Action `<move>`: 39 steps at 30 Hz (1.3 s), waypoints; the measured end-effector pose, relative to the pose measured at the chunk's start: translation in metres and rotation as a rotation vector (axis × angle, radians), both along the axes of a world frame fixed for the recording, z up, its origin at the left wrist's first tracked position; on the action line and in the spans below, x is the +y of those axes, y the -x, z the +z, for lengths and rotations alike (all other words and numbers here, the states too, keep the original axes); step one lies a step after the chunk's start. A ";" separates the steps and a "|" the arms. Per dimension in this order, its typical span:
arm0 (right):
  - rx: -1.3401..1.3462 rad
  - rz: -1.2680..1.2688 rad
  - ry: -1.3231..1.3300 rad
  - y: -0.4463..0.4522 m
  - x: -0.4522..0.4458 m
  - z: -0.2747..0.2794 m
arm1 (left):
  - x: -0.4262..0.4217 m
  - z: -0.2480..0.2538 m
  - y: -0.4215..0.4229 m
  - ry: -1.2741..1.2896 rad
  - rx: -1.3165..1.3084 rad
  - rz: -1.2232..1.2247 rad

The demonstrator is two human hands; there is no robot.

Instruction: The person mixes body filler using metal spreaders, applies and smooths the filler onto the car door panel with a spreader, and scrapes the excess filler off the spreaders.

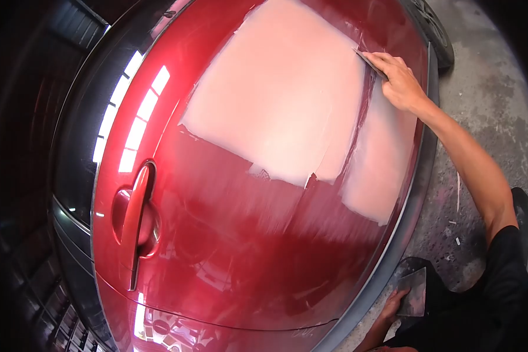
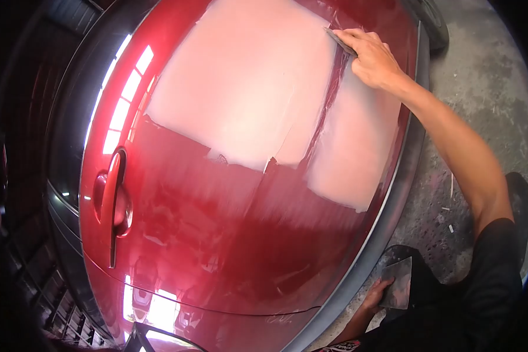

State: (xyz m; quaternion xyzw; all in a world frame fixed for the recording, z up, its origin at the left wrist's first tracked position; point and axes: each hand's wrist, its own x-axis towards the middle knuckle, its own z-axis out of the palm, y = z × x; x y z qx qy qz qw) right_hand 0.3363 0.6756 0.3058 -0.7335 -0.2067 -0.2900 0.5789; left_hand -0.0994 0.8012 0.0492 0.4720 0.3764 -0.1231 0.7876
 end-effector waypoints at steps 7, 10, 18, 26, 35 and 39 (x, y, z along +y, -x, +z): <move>-0.121 0.005 -0.001 0.041 0.008 0.001 | 0.004 0.001 0.001 0.025 -0.023 -0.019; -0.163 0.008 0.040 0.072 0.010 0.004 | 0.000 0.005 0.000 -0.032 -0.011 0.005; -0.214 0.062 0.078 0.125 0.014 0.013 | -0.001 0.006 0.001 -0.018 -0.053 -0.001; -0.252 0.094 0.118 0.183 0.026 0.023 | 0.004 -0.002 0.004 0.017 -0.091 -0.023; -0.356 0.504 0.230 0.249 0.006 0.025 | 0.001 0.017 -0.002 0.024 -0.083 0.011; -0.390 0.653 0.254 0.263 -0.053 -0.006 | -0.015 0.081 -0.023 -0.018 -0.308 0.197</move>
